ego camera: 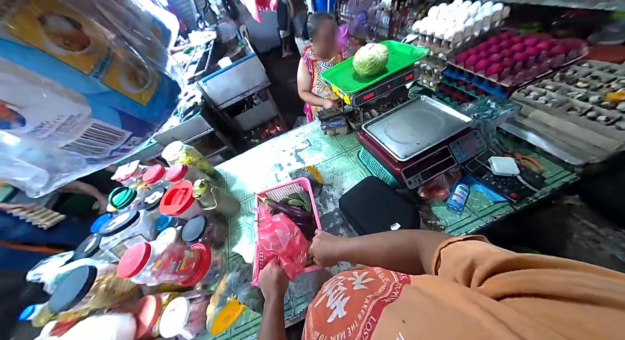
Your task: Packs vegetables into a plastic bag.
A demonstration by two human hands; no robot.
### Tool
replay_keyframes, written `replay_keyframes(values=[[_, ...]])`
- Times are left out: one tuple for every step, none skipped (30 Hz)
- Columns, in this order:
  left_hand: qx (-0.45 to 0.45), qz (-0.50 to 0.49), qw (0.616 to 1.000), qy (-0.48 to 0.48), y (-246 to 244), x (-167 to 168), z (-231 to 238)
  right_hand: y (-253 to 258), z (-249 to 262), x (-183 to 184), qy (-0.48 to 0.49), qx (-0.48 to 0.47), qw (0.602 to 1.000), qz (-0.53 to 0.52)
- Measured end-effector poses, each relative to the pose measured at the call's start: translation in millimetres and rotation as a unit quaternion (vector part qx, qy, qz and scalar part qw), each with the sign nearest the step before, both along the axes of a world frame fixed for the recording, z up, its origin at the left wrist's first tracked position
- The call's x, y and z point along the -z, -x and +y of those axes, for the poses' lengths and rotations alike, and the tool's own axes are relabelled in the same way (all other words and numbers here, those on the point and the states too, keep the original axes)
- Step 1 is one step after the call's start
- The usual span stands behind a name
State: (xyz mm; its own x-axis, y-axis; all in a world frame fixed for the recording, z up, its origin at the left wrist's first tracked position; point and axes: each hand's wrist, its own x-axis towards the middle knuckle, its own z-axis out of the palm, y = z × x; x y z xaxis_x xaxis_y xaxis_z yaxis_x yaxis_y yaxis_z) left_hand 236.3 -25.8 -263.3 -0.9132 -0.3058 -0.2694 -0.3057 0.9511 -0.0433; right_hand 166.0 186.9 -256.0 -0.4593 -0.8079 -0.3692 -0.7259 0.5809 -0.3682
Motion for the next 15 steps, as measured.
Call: replay_keyframes(values=[[0.001, -0.001, 1.0, -0.005, -3.7, -0.7, 3.2, -3.2, 0.9, -0.5, -0.007, 0.002, 1.0, -0.006], [0.002, -0.002, 1.0, -0.012, -8.0, -1.8, 7.1, -5.9, 2.1, -0.9, -0.014, 0.006, 1.0, -0.014], [0.004, 0.001, 1.0, -0.023, -15.1, -2.2, 11.3, -9.7, 3.3, -2.0, -0.023, 0.007, 0.999, -0.026], [0.005, 0.003, 0.999, -0.036, -23.8, -1.6, 15.3, -13.4, 4.2, -4.8, -0.037, 0.005, 0.998, -0.043], [0.006, 0.008, 0.999, -0.05, -31.0, -2.0, 19.5, -12.7, 4.7, -12.4, -0.057, 0.001, 0.996, -0.067], [0.004, 0.012, 0.998, -0.068, -36.0, -3.8, 23.7, -6.2, 4.3, -24.6, -0.078, 0.0, 0.992, -0.101], [0.001, 0.011, 0.997, -0.077, -40.5, -3.6, 27.6, 3.6, 4.0, -36.2, -0.086, 0.005, 0.987, -0.136], [0.001, 0.009, 0.997, -0.081, -46.7, -2.3, 31.4, 14.0, 4.4, -44.3, -0.073, 0.025, 0.984, -0.158], [0.002, 0.01, 0.996, -0.084, -51.7, -1.1, 34.4, 26.6, 5.0, -51.4, -0.046, 0.068, 0.983, -0.162], [0.004, 0.02, 0.996, -0.088, -55.2, -0.8, 35.9, 40.4, 5.4, -55.7, -0.007, 0.129, 0.982, -0.138], [0.001, 0.028, 0.995, -0.097, -56.9, -2.7, 36.3, 55.1, 3.8, -58.3, 0.037, 0.191, 0.976, -0.096], [-0.004, 0.034, 0.994, -0.104, -55.6, -5.4, 34.9, 71.8, -0.7, -58.9, 0.08, 0.246, 0.965, -0.049], [-0.002, 0.043, 0.993, -0.111, -54.5, -5.5, 32.0, 89.3, -6.7, -55.7, 0.112, 0.288, 0.951, -0.009], [0.004, 0.049, 0.992, -0.119, -56.2, -3.1, 30.0, 103.4, -11.4, -48.5, 0.124, 0.309, 0.943, 0.014], [0.01, 0.044, 0.99, -0.135, -59.7, -0.8, 29.4, 112.9, -14.3, -39.6, 0.124, 0.314, 0.941, 0.034]])
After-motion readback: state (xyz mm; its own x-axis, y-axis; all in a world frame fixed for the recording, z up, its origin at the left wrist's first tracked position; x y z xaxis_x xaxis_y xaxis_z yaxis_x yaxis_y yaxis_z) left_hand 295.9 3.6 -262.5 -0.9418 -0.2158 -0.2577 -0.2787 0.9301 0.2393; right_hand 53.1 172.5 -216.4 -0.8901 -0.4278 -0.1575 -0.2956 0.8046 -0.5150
